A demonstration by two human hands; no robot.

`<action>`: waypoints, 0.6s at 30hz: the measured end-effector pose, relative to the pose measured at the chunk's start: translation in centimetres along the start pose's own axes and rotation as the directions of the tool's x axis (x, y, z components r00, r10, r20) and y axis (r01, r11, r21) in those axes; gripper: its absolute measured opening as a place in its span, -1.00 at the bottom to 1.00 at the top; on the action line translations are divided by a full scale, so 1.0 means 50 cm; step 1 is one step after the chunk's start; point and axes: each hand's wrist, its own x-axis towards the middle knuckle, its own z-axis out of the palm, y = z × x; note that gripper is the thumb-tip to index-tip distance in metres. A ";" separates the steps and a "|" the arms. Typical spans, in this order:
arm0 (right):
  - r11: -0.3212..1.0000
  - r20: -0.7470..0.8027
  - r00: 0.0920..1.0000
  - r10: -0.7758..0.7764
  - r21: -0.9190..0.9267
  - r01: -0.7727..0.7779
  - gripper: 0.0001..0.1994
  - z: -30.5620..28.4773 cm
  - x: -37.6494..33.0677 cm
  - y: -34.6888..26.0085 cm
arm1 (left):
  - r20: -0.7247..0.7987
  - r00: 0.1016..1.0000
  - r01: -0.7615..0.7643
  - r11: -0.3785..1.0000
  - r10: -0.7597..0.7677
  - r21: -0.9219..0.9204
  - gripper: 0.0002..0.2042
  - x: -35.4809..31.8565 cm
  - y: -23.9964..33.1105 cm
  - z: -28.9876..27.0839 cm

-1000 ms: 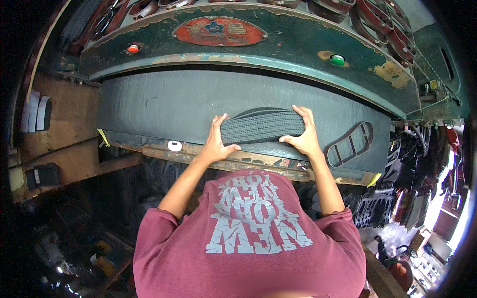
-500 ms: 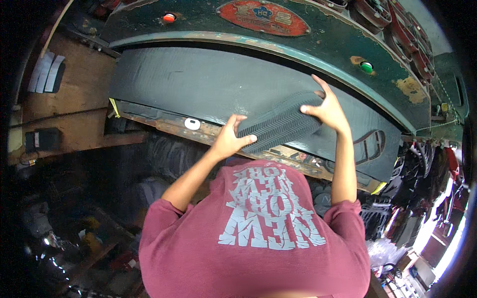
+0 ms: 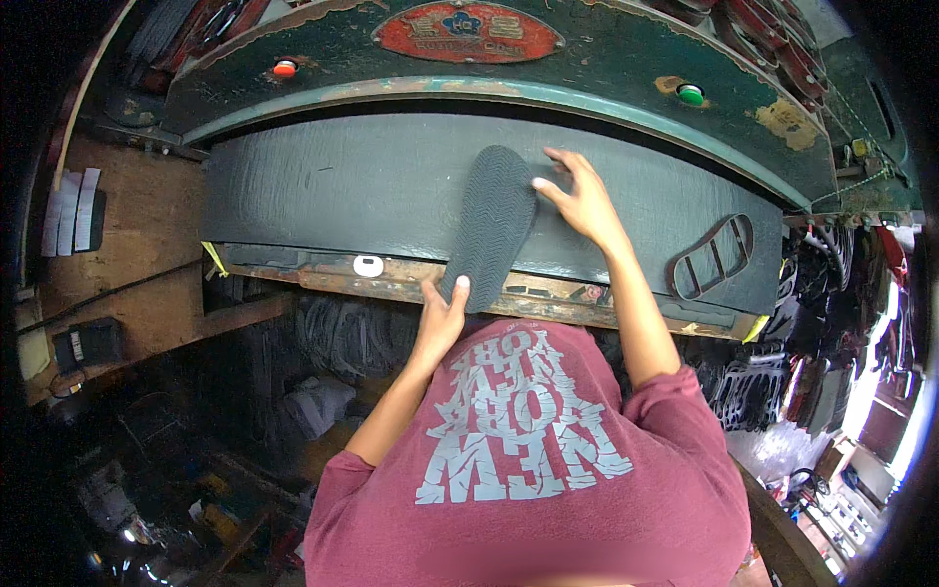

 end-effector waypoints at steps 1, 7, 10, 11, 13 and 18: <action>0.994 -0.014 0.998 0.060 0.087 -0.059 -0.44 -0.009 -0.030 0.013 | -0.061 0.974 -0.197 0.946 0.220 0.258 -0.15 -0.010 0.015 -0.010; 0.856 -0.007 0.964 0.267 0.462 -0.234 -0.48 -0.001 -0.164 0.058 | 0.276 0.829 -0.521 0.493 0.487 0.696 -0.09 -0.003 0.106 0.018; 0.813 -0.003 0.956 0.293 0.527 -0.247 -0.48 0.017 -0.185 0.076 | 0.272 0.895 -0.438 0.577 0.354 0.690 -0.08 0.010 0.130 0.043; 0.809 -0.007 0.954 0.300 0.531 -0.251 -0.49 0.019 -0.190 0.083 | 0.243 0.885 -0.442 0.552 0.397 0.707 -0.16 0.013 0.135 0.043; 0.781 -0.021 0.946 0.324 0.570 -0.255 -0.49 0.020 -0.197 0.099 | 0.161 0.900 -0.409 0.658 0.405 0.632 -0.21 0.022 0.144 0.025; 0.702 -0.048 0.928 0.368 0.670 -0.243 -0.52 0.024 -0.201 0.141 | 0.075 0.833 -0.445 0.583 0.548 0.680 -0.29 0.083 0.157 -0.062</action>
